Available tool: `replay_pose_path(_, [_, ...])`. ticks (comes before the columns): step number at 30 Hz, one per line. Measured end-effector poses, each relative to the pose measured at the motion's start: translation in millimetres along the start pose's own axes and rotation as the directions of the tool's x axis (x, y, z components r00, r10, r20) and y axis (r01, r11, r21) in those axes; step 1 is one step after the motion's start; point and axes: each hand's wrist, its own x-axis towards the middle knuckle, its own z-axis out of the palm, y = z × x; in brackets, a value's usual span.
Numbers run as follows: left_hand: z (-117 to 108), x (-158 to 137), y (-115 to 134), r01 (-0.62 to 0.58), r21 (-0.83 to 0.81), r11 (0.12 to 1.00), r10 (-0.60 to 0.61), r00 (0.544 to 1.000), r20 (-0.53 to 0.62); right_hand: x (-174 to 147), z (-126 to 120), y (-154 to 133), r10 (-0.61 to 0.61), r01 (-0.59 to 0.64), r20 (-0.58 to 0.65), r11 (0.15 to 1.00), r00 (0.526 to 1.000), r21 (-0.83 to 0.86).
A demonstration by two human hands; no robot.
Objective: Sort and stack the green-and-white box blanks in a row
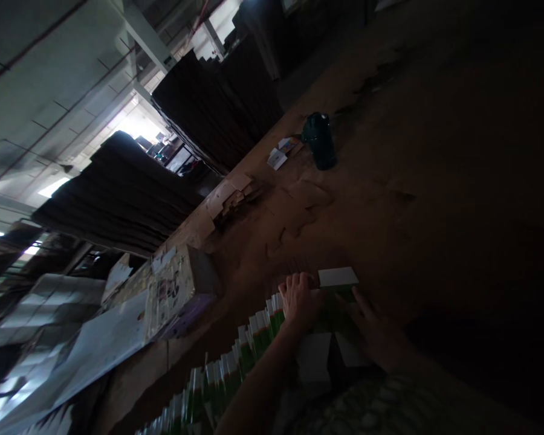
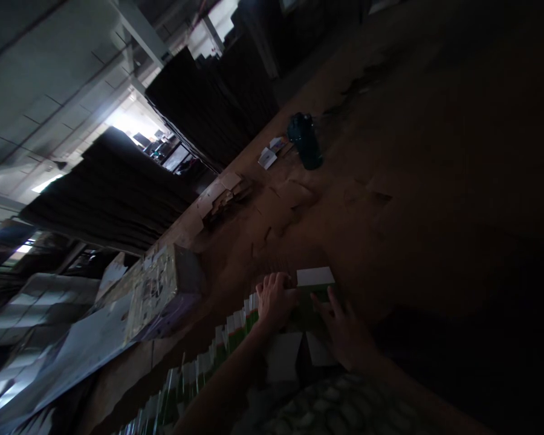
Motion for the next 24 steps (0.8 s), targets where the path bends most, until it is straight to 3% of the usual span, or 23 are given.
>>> replay_pose_path(4, [3.3, -0.6, 2.4, -0.145, 0.013, 0.989, 0.144, 0.987, 0.068, 6.7, -26.9, 35.9, -0.008, -0.005, 0.096, 0.991, 0.995, 0.136])
replay_pose_path(9, [9.1, 3.5, 5.0, -0.148, 0.015, 0.989, 0.146, 0.985, 0.097, -7.6, -66.4, 129.5, 0.119, -0.125, -0.081, 0.99, 0.989, -0.068])
replay_pose_path(11, [11.4, 5.2, 6.0, -0.149, 0.005, 0.989, 0.148, 0.985, 0.09, -9.4, -85.0, 142.9, 0.183, -0.188, -0.087, 0.98, 0.979, -0.058])
replay_pose_path(13, [9.6, 7.6, 6.3, -0.14, -0.027, 0.99, 0.142, 0.985, 0.1, -1.9, -105.7, 125.0, 0.218, -0.217, -0.001, 0.973, 0.976, 0.079])
replay_pose_path(17, [-13.3, 14.4, 4.9, -0.01, -0.183, 0.983, 0.028, 0.995, 0.096, 25.3, -138.9, 23.1, 0.056, -0.114, 0.134, 0.872, 0.989, 0.475])
replay_pose_path(19, [-27.2, 16.2, 4.2, 0.051, -0.175, 0.983, -0.048, 0.999, 0.024, 31.8, -141.7, -18.5, -0.071, -0.173, 0.377, 0.801, 0.923, 0.574])
replay_pose_path(21, [-33.9, 15.3, 4.5, 0.034, -0.076, 0.997, -0.036, 0.999, -0.034, 30.7, -134.4, -26.3, -0.141, -0.228, 0.518, 0.78, 0.844, 0.583])
replay_pose_path(22, [-33.6, 14.2, 5.3, 0.006, -0.023, 1.0, -0.006, 0.999, -0.033, 28.1, -128.5, -15.8, -0.113, -0.225, 0.507, 0.8, 0.855, 0.557])
replay_pose_path(24, [-27.1, 11.6, 7.6, -0.036, 0.037, 0.999, 0.035, 0.999, 0.014, 21.6, -117.1, 27.5, 0.075, -0.209, 0.319, 0.888, 0.945, 0.409])
